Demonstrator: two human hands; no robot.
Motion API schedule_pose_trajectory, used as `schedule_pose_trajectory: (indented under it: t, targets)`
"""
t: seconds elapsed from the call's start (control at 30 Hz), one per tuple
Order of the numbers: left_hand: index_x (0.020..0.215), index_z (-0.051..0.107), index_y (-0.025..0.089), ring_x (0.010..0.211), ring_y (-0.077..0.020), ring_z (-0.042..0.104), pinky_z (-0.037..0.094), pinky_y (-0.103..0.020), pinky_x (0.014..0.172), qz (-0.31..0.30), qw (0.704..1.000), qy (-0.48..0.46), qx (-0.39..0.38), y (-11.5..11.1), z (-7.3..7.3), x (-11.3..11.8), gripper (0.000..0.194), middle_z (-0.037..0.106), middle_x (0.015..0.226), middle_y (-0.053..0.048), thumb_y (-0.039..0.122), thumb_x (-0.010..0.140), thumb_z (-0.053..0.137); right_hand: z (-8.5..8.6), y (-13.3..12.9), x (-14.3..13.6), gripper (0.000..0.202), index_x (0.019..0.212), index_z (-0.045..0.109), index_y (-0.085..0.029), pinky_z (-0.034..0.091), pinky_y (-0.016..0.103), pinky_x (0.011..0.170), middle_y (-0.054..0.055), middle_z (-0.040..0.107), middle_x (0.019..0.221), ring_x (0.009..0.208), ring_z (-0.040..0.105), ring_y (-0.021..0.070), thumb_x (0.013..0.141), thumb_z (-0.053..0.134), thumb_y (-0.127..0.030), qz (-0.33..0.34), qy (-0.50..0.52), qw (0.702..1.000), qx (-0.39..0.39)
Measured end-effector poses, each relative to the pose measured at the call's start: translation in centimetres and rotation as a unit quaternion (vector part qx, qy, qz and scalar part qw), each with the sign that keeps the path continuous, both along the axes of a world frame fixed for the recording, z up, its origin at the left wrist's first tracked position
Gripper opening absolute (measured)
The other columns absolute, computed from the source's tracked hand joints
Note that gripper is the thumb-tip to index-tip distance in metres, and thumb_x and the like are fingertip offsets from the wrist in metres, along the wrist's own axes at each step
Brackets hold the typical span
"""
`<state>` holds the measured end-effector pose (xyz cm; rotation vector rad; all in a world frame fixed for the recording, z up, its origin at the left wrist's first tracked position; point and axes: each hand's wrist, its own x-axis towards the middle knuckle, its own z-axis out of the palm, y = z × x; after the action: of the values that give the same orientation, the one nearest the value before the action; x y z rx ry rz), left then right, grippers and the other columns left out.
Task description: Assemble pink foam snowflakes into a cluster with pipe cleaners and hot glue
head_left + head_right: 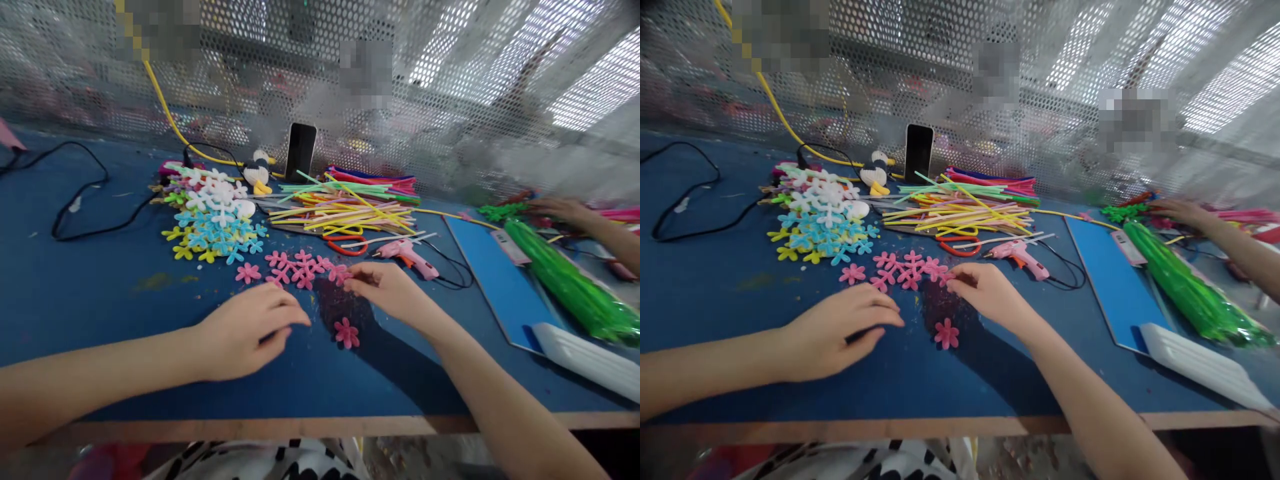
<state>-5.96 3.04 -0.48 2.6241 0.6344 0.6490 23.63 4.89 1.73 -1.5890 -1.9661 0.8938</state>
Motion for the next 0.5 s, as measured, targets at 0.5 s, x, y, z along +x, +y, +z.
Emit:
schedule_pose_trajectory:
  t: [0.5]
  targets:
    - [0.109,0.065,0.017,0.097,-0.0247,0.059,0.050,-0.035,0.080,-0.133,0.970,0.124,0.158,0.0,0.0,7.4,0.020,0.066,0.109,-0.012,0.019,0.096,0.049,2.4,1.1,1.4,0.024,0.095,0.077,-0.020,0.050,0.033,0.073,0.007,0.077,0.091,0.079,0.069,0.0217,0.089,0.060,-0.037,-0.018,-0.132,0.980,0.146]
